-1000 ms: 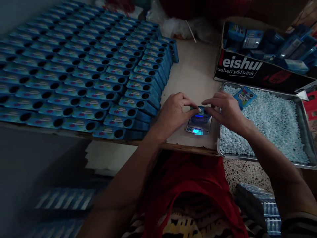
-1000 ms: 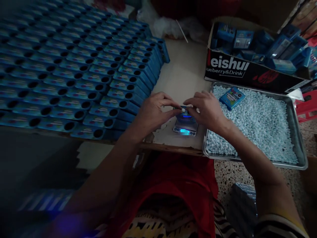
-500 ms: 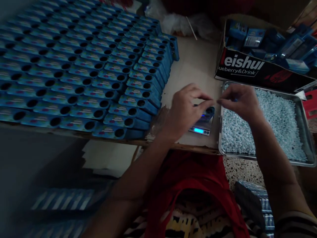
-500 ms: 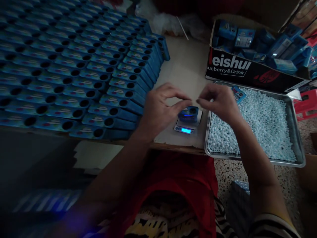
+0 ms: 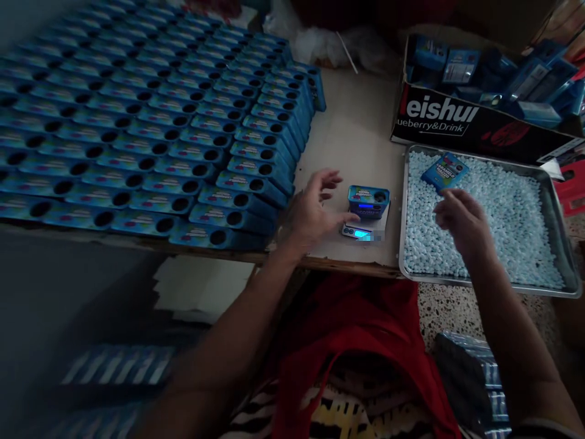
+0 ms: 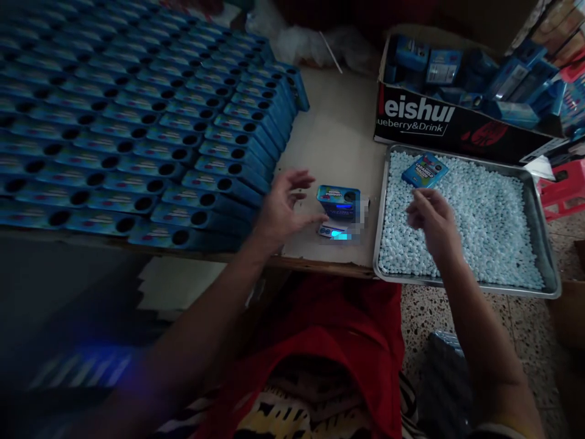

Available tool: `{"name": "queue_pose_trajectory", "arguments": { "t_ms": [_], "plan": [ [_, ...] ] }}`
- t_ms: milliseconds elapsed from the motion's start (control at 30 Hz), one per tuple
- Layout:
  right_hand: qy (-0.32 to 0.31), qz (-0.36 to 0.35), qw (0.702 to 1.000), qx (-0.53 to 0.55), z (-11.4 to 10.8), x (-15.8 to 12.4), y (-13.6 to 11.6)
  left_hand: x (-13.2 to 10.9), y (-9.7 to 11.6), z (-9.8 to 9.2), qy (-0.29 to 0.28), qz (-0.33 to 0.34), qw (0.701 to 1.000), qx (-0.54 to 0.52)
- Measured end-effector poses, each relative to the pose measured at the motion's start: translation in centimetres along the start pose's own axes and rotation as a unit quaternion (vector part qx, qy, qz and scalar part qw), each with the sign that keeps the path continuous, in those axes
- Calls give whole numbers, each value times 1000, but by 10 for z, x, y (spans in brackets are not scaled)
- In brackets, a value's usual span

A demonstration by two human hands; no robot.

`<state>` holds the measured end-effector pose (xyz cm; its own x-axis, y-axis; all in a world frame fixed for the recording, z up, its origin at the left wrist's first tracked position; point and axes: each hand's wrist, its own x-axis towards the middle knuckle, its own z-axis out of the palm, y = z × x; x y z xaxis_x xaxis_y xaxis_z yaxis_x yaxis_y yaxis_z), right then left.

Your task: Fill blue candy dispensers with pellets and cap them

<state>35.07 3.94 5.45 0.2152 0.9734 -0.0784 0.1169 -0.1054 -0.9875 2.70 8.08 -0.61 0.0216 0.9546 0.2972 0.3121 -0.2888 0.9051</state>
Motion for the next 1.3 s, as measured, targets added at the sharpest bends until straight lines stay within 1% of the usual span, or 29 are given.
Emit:
{"name": "queue_pose_trajectory", "arguments": {
  "t_ms": [33, 67, 133, 167, 233, 300, 333, 400, 467, 500, 567, 700, 767, 800, 833, 867, 900, 933, 967, 1000, 1033, 1067, 1100, 1167, 1233, 1300],
  "plan": [
    [-48, 46, 997, 36, 16, 2, 1, -1, -4, 9, -26, -11, 1000, -3],
    [-87, 90, 990, 66, 29, 4, 3, -1, -4, 18, -49, -17, 999, -1],
    [-137, 161, 970, 117, 45, 6, 6, 6, 10, 32, -86, -2, 996, 24],
    [-152, 184, 961, 142, 49, 7, 7, 12, 21, 36, -104, 25, 993, 46],
    [-169, 203, 946, 190, 47, 7, 9, 24, 47, 40, -154, 112, 976, 106],
    [-168, 196, 939, 228, 38, 6, 10, 33, 70, 44, -205, 199, 942, 174],
    [-163, 188, 938, 242, 34, 6, 11, 35, 78, 46, -222, 231, 925, 203],
    [-147, 177, 936, 266, 26, 4, 14, 37, 85, 54, -230, 270, 904, 238],
    [-132, 178, 933, 282, 23, 3, 16, 35, 81, 61, -222, 274, 902, 248],
    [-127, 184, 931, 288, 22, 3, 17, 34, 76, 64, -215, 265, 907, 246],
    [-122, 201, 925, 297, 24, 2, 15, 31, 65, 66, -191, 226, 927, 228],
    [-134, 223, 916, 304, 29, 3, 3, 26, 50, 60, -112, 134, 973, 154],
    [-146, 218, 925, 274, 28, 2, -6, 24, 48, 55, -80, 93, 987, 101],
    [-147, 206, 936, 243, 25, 2, -10, 23, 48, 52, -71, 71, 992, 74],
    [-144, 182, 953, 195, 20, 1, -14, 21, 48, 48, -66, 48, 995, 51],
    [-131, 142, 972, 130, 13, 0, -17, 20, 48, 44, -64, 23, 997, 31],
    [-102, 86, 990, 49, 5, 0, -19, 18, 47, 40, -65, -2, 998, 15],
    [-59, 19, 997, -42, -4, 1, -20, 16, 45, 37, -68, -25, 997, 0],
    [-9, -49, 990, -134, -15, 4, -20, 13, 42, 33, -71, -45, 996, -12],
    [39, -108, 970, -217, -25, 8, -18, 11, 38, 31, -72, -62, 995, -23],
    [77, -147, 946, -280, -35, 13, -15, 8, 34, 29, -71, -77, 994, -32],
    [99, -165, 928, -320, -44, 21, -10, 5, 29, 28, -70, -91, 993, -39],
    [107, -163, 920, -340, -53, 30, -5, 3, 24, 27, -70, -104, 991, -43],
    [113, -127, 926, -337, -65, 52, 8, -1, 15, 28, -72, -125, 988, -54],
    [127, -86, 934, -322, -72, 75, 20, -3, 8, 27, -80, -132, 985, -74],
    [141, -66, 929, -335, -73, 98, 27, -3, 6, 22, -89, -121, 983, -101]
  ]
}}
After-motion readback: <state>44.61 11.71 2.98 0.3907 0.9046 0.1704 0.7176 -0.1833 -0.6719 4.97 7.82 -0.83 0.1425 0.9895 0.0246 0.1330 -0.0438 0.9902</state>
